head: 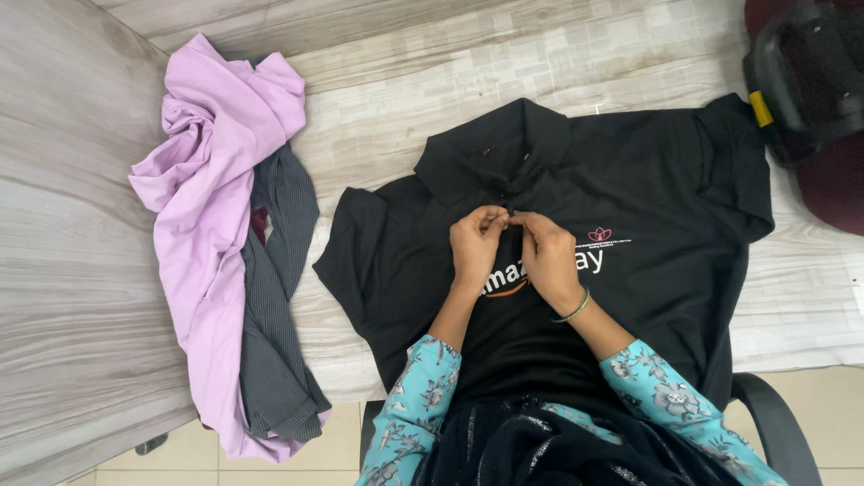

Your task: The person folds a light blue collared shirt and a black polo shirt, then places them into a suitcase with other garments.

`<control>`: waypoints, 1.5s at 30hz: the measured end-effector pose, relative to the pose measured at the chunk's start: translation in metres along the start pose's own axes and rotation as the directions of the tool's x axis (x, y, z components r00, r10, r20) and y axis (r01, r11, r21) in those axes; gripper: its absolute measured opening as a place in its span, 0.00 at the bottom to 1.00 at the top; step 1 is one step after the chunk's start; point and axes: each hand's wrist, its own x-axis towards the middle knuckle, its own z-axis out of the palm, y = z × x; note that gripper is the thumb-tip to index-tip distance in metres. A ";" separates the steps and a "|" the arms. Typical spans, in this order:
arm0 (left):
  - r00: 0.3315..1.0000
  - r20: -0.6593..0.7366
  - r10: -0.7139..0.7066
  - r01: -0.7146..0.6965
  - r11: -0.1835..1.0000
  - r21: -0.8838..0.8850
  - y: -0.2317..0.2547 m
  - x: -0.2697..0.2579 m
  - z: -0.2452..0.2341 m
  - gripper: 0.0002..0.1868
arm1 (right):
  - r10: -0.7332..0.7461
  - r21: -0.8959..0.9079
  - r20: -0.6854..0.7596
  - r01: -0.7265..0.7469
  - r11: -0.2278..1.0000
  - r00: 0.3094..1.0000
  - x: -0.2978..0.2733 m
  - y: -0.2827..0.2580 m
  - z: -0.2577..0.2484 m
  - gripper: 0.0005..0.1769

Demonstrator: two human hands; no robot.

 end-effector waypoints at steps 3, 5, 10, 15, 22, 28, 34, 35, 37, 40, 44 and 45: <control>1.000 0.016 -0.016 0.017 1.000 -0.011 -0.004 0.004 0.000 0.06 | -0.040 0.012 0.035 0.040 0.999 0.999 0.001 0.012 0.000 0.12; 0.999 0.033 0.008 -0.006 0.999 -0.045 -0.008 0.007 -0.001 0.06 | 0.038 0.122 0.052 -0.045 0.991 0.998 0.008 0.023 0.001 0.09; 0.998 0.052 -0.023 0.024 0.999 -0.028 -0.008 0.008 -0.003 0.08 | 0.147 0.188 0.135 -0.171 0.967 0.980 0.022 0.032 0.004 0.14; 0.997 0.069 -0.043 0.042 0.999 0.020 -0.002 0.010 -0.005 0.10 | 0.134 0.150 0.142 -0.155 0.976 0.981 0.022 0.027 0.002 0.13; 0.999 -0.028 0.028 -0.030 0.998 -0.056 -0.013 0.004 0.008 0.07 | 0.169 0.359 0.186 -0.227 0.905 0.968 0.016 0.047 0.003 0.11; 0.999 0.012 0.047 -0.044 0.987 -0.156 -0.004 -0.001 0.003 0.19 | 0.322 0.391 0.191 -0.372 0.842 0.927 0.015 0.064 0.014 0.05; 0.996 0.005 0.084 -0.082 0.984 -0.157 -0.011 0.000 0.005 0.15 | 0.300 0.380 0.235 -0.371 0.847 0.925 0.015 0.054 0.006 0.06; 0.995 0.003 0.098 -0.095 0.980 -0.177 -0.014 0.000 0.007 0.14 | 0.281 0.349 0.236 -0.351 0.869 0.930 0.016 0.055 0.005 0.07; 0.994 0.003 0.105 -0.104 0.984 -0.146 -0.018 0.000 0.007 0.13 | 0.276 0.347 0.252 -0.352 0.869 0.928 0.015 0.058 0.004 0.08; 0.986 0.046 0.160 -0.155 0.983 -0.094 -0.016 -0.002 0.005 0.09 | 0.309 0.450 0.270 -0.403 0.797 0.912 0.016 0.065 0.005 0.07; 0.987 0.123 0.101 -0.103 0.995 0.009 0.004 0.006 -0.009 0.15 | 0.312 0.510 0.162 -0.350 0.786 0.936 0.026 0.067 -0.004 0.06; 0.983 0.128 0.133 -0.138 0.990 0.030 0.010 0.011 -0.015 0.15 | 0.300 0.497 0.116 -0.317 0.808 0.947 0.032 0.064 -0.006 0.05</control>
